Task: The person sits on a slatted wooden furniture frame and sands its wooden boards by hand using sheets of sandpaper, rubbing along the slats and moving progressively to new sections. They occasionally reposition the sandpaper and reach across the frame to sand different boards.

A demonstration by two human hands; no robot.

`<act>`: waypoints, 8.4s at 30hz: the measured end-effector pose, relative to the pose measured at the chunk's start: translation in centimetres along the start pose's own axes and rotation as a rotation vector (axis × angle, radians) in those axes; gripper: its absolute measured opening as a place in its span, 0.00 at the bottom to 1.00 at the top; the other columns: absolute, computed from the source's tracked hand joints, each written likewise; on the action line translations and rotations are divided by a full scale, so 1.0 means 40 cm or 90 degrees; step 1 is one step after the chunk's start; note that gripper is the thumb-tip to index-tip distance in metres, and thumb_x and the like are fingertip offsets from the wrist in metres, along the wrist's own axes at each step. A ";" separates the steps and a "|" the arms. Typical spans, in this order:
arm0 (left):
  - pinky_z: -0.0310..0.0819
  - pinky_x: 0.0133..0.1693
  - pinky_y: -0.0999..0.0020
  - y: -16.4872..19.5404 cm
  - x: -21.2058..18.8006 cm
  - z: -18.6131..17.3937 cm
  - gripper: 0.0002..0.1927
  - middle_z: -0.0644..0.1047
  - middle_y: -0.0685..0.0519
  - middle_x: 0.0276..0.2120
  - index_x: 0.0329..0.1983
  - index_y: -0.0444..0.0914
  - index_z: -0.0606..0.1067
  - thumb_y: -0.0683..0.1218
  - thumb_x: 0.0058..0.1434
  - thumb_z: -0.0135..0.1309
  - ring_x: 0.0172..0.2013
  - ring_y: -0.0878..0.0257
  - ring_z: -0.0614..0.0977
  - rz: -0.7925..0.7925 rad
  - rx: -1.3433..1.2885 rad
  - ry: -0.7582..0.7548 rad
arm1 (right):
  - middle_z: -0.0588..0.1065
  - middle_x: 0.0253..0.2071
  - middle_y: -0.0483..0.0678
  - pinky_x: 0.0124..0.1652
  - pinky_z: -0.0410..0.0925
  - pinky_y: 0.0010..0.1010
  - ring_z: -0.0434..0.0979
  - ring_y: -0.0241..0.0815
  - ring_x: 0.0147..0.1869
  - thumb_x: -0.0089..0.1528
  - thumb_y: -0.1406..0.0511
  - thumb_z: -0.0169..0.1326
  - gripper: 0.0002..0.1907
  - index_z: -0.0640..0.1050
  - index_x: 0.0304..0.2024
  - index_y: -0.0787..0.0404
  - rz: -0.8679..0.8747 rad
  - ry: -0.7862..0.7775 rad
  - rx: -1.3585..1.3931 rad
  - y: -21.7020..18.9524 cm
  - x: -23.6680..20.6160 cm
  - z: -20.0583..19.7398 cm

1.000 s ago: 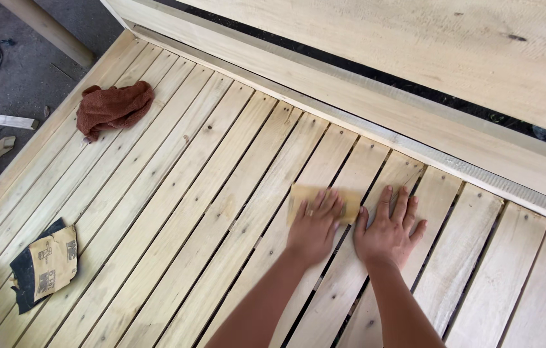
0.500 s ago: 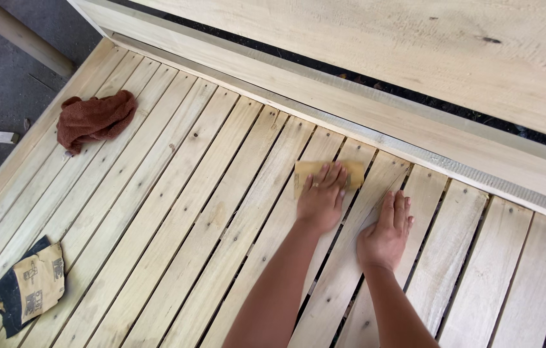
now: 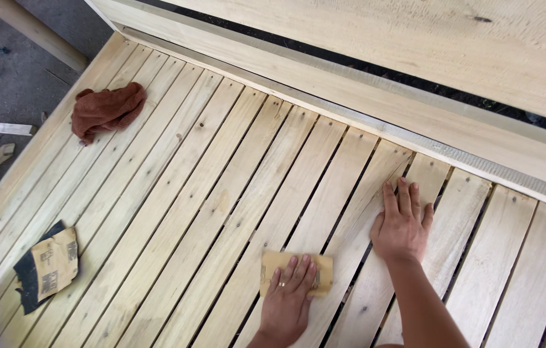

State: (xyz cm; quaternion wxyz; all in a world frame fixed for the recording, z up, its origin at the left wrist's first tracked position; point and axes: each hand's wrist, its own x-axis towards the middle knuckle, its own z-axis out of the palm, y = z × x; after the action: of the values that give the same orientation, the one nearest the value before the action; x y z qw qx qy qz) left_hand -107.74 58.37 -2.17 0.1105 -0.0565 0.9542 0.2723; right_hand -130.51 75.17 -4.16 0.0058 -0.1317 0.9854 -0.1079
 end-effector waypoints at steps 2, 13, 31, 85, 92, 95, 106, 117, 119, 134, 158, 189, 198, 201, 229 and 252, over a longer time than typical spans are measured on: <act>0.45 0.68 0.43 0.008 0.140 -0.004 0.32 0.57 0.51 0.75 0.76 0.42 0.58 0.47 0.67 0.45 0.74 0.49 0.55 0.019 0.010 0.029 | 0.51 0.79 0.45 0.73 0.40 0.54 0.46 0.48 0.82 0.61 0.61 0.43 0.36 0.60 0.74 0.45 0.012 -0.002 0.003 -0.002 -0.002 -0.005; 0.44 0.70 0.46 0.063 0.655 -0.033 0.30 0.51 0.55 0.77 0.76 0.43 0.56 0.51 0.71 0.37 0.75 0.55 0.52 -0.008 0.097 0.120 | 0.51 0.79 0.43 0.74 0.40 0.52 0.45 0.44 0.82 0.62 0.59 0.42 0.35 0.59 0.73 0.42 0.035 -0.018 0.002 -0.013 -0.004 -0.018; 0.46 0.70 0.47 0.007 0.720 -0.057 0.30 0.52 0.55 0.77 0.76 0.43 0.55 0.50 0.71 0.35 0.75 0.54 0.52 -0.003 0.125 0.123 | 0.50 0.78 0.43 0.73 0.40 0.52 0.44 0.45 0.81 0.61 0.59 0.42 0.37 0.57 0.74 0.42 0.035 -0.043 -0.022 -0.020 -0.004 -0.032; 0.50 0.68 0.45 0.058 0.270 -0.081 0.30 0.55 0.53 0.76 0.75 0.44 0.60 0.49 0.69 0.41 0.74 0.53 0.55 0.027 0.105 0.016 | 0.46 0.79 0.44 0.72 0.39 0.51 0.40 0.44 0.81 0.60 0.58 0.43 0.38 0.56 0.74 0.44 0.056 -0.099 0.003 -0.035 0.012 -0.059; 0.79 0.39 0.50 0.067 0.309 -0.244 0.19 0.82 0.38 0.32 0.56 0.42 0.74 0.53 0.73 0.35 0.33 0.43 0.85 -0.325 -0.198 0.044 | 0.49 0.79 0.42 0.74 0.40 0.50 0.43 0.42 0.83 0.62 0.58 0.42 0.35 0.59 0.74 0.42 0.069 -0.059 0.016 -0.037 0.006 -0.048; 0.74 0.40 0.49 0.036 0.434 -0.307 0.17 0.81 0.39 0.34 0.45 0.36 0.77 0.51 0.70 0.42 0.37 0.42 0.82 -0.217 -0.199 0.191 | 0.50 0.78 0.42 0.73 0.40 0.50 0.44 0.41 0.82 0.61 0.58 0.43 0.35 0.59 0.73 0.41 0.075 -0.070 0.004 -0.038 0.006 -0.047; 0.77 0.49 0.52 0.020 0.568 -0.328 0.17 0.81 0.44 0.46 0.49 0.39 0.77 0.50 0.71 0.39 0.47 0.46 0.83 -0.316 0.068 -0.058 | 0.48 0.78 0.41 0.73 0.39 0.50 0.42 0.41 0.81 0.62 0.57 0.41 0.36 0.56 0.74 0.41 0.078 -0.096 -0.007 -0.042 0.008 -0.056; 0.79 0.48 0.55 0.080 0.604 -0.381 0.13 0.82 0.47 0.46 0.50 0.40 0.77 0.46 0.68 0.45 0.47 0.53 0.84 -0.289 0.210 -0.158 | 0.47 0.78 0.43 0.73 0.39 0.51 0.42 0.41 0.81 0.61 0.57 0.41 0.36 0.57 0.74 0.40 0.077 -0.104 -0.026 -0.043 0.008 -0.055; 0.78 0.48 0.54 0.083 0.600 -0.376 0.14 0.82 0.48 0.45 0.50 0.41 0.77 0.47 0.70 0.43 0.47 0.53 0.84 -0.275 0.184 -0.150 | 0.47 0.79 0.43 0.73 0.39 0.50 0.42 0.41 0.81 0.61 0.57 0.41 0.36 0.57 0.74 0.41 0.077 -0.105 -0.030 -0.042 0.008 -0.054; 0.82 0.48 0.59 0.090 0.642 -0.263 0.18 0.81 0.42 0.47 0.62 0.38 0.73 0.40 0.70 0.45 0.48 0.51 0.84 -0.272 0.040 0.015 | 0.48 0.78 0.43 0.73 0.39 0.51 0.42 0.41 0.81 0.61 0.58 0.42 0.36 0.57 0.73 0.41 0.075 -0.099 -0.025 -0.044 0.008 -0.060; 0.81 0.38 0.62 0.041 0.678 -0.151 0.20 0.78 0.49 0.42 0.49 0.44 0.82 0.33 0.57 0.54 0.39 0.54 0.83 -0.155 0.105 0.224 | 0.50 0.78 0.43 0.73 0.41 0.52 0.43 0.41 0.81 0.60 0.58 0.42 0.36 0.58 0.73 0.41 0.076 -0.087 -0.016 -0.045 0.004 -0.061; 0.79 0.39 0.58 -0.005 0.572 -0.140 0.14 0.78 0.51 0.37 0.46 0.45 0.83 0.38 0.59 0.55 0.37 0.53 0.83 -0.107 0.069 0.217 | 0.52 0.77 0.43 0.73 0.41 0.52 0.46 0.42 0.81 0.60 0.59 0.42 0.35 0.61 0.72 0.41 0.078 -0.056 0.004 -0.045 0.005 -0.057; 0.78 0.41 0.58 0.009 0.614 -0.145 0.15 0.77 0.54 0.42 0.51 0.44 0.81 0.39 0.62 0.54 0.41 0.55 0.82 -0.146 0.069 0.192 | 0.50 0.78 0.43 0.73 0.40 0.51 0.45 0.42 0.81 0.61 0.58 0.41 0.34 0.59 0.73 0.40 0.076 -0.072 -0.016 -0.045 0.004 -0.057; 0.78 0.42 0.59 0.005 0.599 -0.149 0.15 0.76 0.56 0.44 0.52 0.46 0.80 0.40 0.64 0.52 0.43 0.57 0.82 -0.166 0.050 0.162 | 0.50 0.77 0.42 0.73 0.40 0.51 0.44 0.41 0.81 0.60 0.58 0.42 0.35 0.59 0.72 0.39 0.086 -0.086 -0.009 -0.046 0.006 -0.059; 0.82 0.36 0.68 -0.010 0.585 -0.116 0.16 0.78 0.54 0.41 0.50 0.43 0.81 0.36 0.61 0.55 0.39 0.62 0.82 -0.109 0.159 0.176 | 0.51 0.77 0.43 0.72 0.41 0.52 0.45 0.42 0.81 0.60 0.58 0.42 0.35 0.59 0.72 0.40 0.077 -0.068 -0.008 -0.044 0.004 -0.057; 0.81 0.41 0.60 0.007 0.615 -0.101 0.16 0.76 0.54 0.44 0.46 0.39 0.81 0.32 0.57 0.53 0.45 0.54 0.81 -0.026 0.174 0.250 | 0.50 0.78 0.44 0.73 0.41 0.52 0.45 0.42 0.81 0.61 0.58 0.42 0.35 0.59 0.73 0.41 0.077 -0.070 -0.009 -0.042 0.002 -0.051</act>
State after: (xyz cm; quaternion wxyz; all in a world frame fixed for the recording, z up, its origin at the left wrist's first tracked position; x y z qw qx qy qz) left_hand -132.37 55.28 -4.65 -0.0653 -0.1120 0.9840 0.1224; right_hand -130.25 73.99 -1.81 0.0653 -0.0781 0.9905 -0.0929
